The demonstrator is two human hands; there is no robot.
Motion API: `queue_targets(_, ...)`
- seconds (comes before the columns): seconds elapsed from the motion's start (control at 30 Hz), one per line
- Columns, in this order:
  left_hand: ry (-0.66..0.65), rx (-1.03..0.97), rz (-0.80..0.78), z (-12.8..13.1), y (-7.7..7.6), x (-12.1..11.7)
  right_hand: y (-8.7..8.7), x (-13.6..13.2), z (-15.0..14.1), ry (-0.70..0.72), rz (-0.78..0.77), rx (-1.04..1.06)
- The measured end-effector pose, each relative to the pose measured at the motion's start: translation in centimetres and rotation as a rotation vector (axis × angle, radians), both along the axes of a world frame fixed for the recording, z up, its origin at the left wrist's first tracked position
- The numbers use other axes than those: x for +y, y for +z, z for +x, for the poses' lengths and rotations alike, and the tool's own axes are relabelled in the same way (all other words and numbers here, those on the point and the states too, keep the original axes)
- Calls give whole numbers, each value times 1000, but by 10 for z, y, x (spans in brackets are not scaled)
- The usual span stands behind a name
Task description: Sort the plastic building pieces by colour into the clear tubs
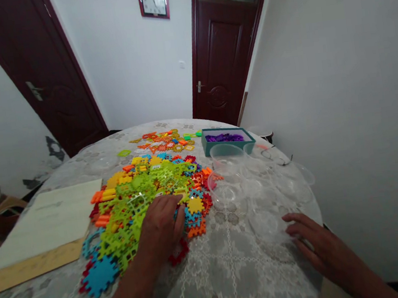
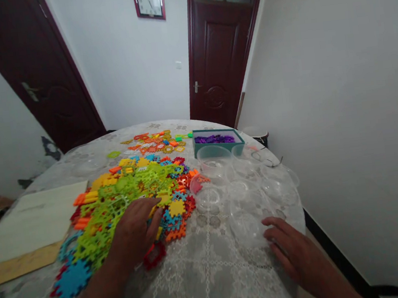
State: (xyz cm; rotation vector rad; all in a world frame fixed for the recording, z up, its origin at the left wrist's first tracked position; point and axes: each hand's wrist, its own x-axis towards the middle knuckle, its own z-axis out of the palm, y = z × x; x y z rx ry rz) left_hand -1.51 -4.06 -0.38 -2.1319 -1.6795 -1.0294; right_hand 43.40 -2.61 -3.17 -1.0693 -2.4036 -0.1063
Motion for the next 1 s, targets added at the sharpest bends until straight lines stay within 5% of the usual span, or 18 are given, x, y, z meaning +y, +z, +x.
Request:
queue_targets(0.17,-48,143,-152,9,44,39,13,-3,14,17,96,64)
queue_targets(0.33,-29,322,-372,9,67,137,42,11,10,-14,132,88)
queue_targets(0.5,80,372,-579,3,43,230,99,57,-23,-8,185,131)
queue_targets(0.7,127,386,-756,-1,7,287,164,138,-94,55,114,178)
queue_targets(0.83,107,392,-820,-2,-4,297,173,192,-158,118,55,85)
queue_targets(1.0,35,410,-792,-1,-7,271,156,252,-236,118,20,-116)
